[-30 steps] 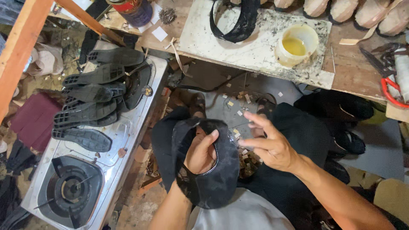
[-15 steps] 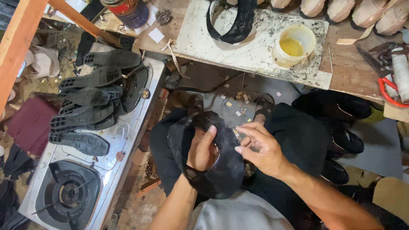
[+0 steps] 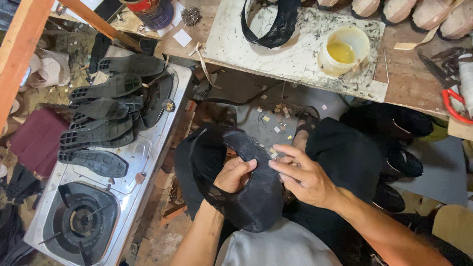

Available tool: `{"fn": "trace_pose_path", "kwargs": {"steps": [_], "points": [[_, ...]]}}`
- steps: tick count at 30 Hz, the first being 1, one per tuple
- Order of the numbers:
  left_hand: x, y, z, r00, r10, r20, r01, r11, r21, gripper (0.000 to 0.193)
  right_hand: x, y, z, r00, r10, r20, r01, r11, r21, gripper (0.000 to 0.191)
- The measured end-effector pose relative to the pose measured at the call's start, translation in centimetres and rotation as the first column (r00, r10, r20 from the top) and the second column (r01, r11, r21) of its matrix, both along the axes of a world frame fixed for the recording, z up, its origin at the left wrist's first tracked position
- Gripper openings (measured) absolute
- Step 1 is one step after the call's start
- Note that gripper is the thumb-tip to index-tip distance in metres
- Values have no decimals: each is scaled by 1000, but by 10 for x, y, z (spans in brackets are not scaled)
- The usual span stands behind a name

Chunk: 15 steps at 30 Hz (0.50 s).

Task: The person sits on the floor of a shoe workshop holding a black rubber shoe upper, repeatedly flexing, pressing and turning it over in their hands while occasionally reaching toward a cup on the workbench. They continue working the same component and finally set it down with other finished black shoe parts.

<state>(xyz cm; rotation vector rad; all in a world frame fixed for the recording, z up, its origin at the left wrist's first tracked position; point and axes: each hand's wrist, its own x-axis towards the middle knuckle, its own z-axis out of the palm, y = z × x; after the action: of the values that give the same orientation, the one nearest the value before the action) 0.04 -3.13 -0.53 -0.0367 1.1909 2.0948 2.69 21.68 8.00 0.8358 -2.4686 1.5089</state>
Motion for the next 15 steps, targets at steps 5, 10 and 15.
{"fn": "trace_pose_path", "kwargs": {"steps": [5,10,15], "points": [[3,8,30,996,-67,56,70,996,-60,20,-9,-3,-1,999,-19,-30,20,999,43,37],[8,8,49,917,39,396,-56,998,30,22,-8,-2,0,1000,22,-8,-22,1000,-21,39],[3,-1,34,998,-14,64,13,1000,22,23,-5,9,4,988,42,-151,-38,999,28,41]]}}
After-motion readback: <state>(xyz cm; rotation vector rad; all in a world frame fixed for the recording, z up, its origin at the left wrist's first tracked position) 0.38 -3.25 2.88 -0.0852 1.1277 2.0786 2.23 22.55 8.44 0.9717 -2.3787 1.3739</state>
